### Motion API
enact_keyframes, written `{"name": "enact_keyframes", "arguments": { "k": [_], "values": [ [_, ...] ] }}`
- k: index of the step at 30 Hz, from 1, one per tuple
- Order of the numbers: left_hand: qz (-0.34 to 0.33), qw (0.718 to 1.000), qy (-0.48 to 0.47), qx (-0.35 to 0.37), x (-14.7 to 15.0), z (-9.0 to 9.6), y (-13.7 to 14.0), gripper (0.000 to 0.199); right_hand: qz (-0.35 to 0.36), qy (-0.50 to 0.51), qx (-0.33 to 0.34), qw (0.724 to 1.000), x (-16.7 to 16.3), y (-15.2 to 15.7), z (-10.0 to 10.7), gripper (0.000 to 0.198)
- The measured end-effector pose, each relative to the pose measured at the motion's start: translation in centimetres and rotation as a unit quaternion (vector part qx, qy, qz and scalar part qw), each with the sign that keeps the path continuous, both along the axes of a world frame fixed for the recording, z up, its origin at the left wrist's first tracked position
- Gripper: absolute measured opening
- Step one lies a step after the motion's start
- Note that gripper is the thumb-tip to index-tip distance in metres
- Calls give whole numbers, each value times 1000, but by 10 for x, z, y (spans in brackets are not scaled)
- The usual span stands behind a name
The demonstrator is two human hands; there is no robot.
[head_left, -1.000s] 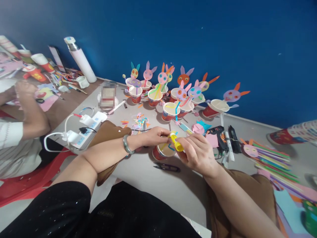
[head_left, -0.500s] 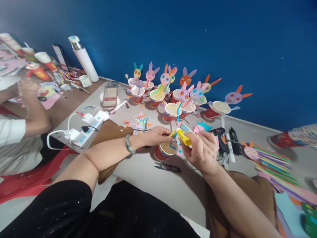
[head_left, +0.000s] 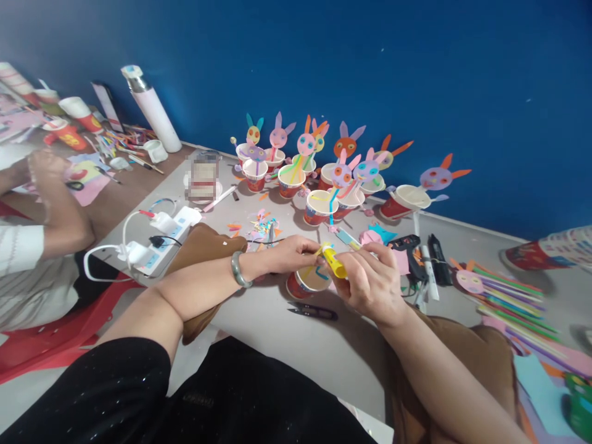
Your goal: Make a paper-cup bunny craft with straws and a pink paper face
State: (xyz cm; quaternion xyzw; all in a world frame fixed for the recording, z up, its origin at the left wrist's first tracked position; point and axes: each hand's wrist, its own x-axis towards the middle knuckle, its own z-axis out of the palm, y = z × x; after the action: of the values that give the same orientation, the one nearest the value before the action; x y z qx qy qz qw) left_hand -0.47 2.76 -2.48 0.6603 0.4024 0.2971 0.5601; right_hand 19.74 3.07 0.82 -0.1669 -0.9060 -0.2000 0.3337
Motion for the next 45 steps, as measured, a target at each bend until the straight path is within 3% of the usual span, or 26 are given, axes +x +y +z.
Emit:
{"name": "enact_keyframes", "arguments": {
  "k": [8,12,16,20,28,32,36,45],
  "values": [
    [1,1000,-6,-1,1,2,-4,31,-44,66,34,996,6,8,-1,21],
    [8,1000,-6,-19,1,2,-3,35,14,101,14,995,10,8,0,24],
    [-7,1000,7,-6,1,1,-2,46,72,48,-25,996,5,3,0,20],
    [-11,1000,16,24,1,-1,-2,46,41,9,-19,999,1,3,0,21],
    [-4,1000,21,10,1,2,-4,39,-26,64,34,997,4,7,-3,19],
    [-12,1000,13,10,2,1,-3,45,21,83,29,996,5,4,-3,21],
    [-13,1000,6,23,2,-1,-1,42,67,21,-5,998,3,1,-3,21],
    [-2,1000,9,14,1,0,-5,38,-25,65,36,997,4,10,-4,17]
  ]
}}
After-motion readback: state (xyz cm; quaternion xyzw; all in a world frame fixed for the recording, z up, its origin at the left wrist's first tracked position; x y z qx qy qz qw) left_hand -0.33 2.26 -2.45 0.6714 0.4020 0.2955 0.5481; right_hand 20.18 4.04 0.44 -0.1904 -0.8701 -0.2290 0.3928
